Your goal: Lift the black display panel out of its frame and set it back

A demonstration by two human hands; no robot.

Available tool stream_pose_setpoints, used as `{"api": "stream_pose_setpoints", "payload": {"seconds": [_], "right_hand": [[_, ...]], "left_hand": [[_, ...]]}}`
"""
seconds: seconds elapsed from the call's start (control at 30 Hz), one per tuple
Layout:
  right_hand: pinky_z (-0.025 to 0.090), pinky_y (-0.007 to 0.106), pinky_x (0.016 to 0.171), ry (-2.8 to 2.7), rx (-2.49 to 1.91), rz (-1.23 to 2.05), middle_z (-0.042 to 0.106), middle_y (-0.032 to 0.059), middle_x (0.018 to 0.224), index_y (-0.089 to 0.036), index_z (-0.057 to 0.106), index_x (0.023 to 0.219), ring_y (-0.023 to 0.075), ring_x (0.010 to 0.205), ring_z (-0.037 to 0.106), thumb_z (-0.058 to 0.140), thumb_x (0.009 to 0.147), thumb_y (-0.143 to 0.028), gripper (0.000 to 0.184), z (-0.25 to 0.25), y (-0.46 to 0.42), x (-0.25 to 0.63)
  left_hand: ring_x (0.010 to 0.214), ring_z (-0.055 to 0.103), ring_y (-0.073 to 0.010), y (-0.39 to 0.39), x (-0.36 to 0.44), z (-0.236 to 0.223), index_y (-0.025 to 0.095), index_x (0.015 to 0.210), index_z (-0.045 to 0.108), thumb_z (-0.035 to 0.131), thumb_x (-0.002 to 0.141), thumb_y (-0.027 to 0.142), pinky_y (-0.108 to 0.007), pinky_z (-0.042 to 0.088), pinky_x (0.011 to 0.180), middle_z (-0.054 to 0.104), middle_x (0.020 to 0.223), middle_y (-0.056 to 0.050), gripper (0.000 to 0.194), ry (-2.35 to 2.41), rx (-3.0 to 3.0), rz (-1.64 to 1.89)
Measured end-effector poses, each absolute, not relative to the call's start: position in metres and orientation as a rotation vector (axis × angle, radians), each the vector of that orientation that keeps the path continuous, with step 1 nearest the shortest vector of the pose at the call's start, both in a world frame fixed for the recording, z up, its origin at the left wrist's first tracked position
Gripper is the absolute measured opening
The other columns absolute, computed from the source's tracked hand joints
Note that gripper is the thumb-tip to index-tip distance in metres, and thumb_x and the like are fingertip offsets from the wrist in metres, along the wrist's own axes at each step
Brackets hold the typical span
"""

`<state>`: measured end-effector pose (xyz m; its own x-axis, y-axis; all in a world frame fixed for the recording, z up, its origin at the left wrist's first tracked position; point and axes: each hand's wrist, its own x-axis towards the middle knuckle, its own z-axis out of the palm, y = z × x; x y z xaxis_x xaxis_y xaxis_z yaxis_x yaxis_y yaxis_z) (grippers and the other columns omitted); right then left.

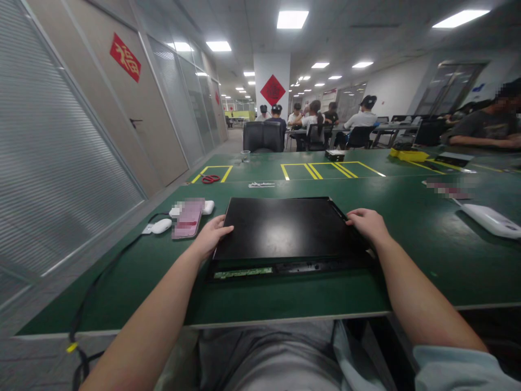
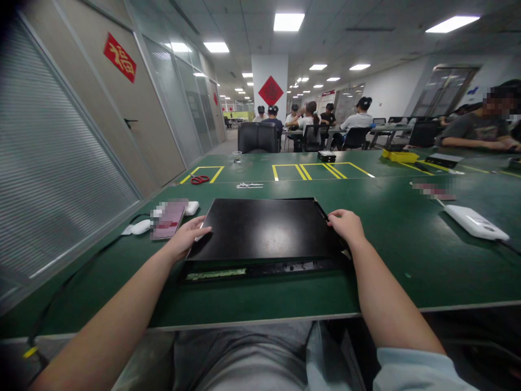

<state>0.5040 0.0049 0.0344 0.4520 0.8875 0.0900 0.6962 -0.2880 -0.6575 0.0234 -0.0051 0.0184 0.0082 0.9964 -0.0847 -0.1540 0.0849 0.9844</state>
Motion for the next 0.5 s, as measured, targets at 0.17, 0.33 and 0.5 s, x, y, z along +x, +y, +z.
{"api": "stream_pose_setpoints", "payload": {"seconds": [0.17,0.33,0.5], "right_hand": [[0.054,0.036,0.083,-1.31,-2.053,0.377,0.081,0.0062,0.078,-0.023,0.082,0.091,0.0293,0.099,0.076,0.064,0.081,-0.027,0.02,0.0315,0.007,0.5059],[0.055,0.035,0.081,-1.303,-2.071,0.42,0.082,0.0055,0.081,-0.022,0.083,0.098,0.0273,0.092,0.076,0.064,0.081,-0.025,0.026,0.0298,0.0084,0.5081],[0.056,0.035,0.082,-1.306,-2.045,0.431,0.081,0.0059,0.077,-0.022,0.082,0.095,0.0288,0.095,0.076,0.064,0.076,-0.025,0.026,0.0305,0.0083,0.5084]], "left_hand": [[0.116,0.081,-0.0336,-0.0061,0.0254,0.0206,0.018,0.117,0.073,0.089,0.07,0.011,-0.047,0.065,0.104,0.087,0.111,-0.011,0.05,1.153,1.045,1.261],[0.129,0.074,-0.0349,-0.0065,0.0272,0.023,0.018,0.119,0.075,0.091,0.067,0.02,-0.048,0.059,0.113,0.083,0.128,-0.014,0.054,1.182,1.111,1.316],[0.137,0.068,-0.0407,-0.0022,0.0229,0.0184,0.019,0.108,0.08,0.097,0.058,0.034,-0.053,0.055,0.116,0.078,0.139,-0.015,0.054,1.321,1.249,1.335]]}}
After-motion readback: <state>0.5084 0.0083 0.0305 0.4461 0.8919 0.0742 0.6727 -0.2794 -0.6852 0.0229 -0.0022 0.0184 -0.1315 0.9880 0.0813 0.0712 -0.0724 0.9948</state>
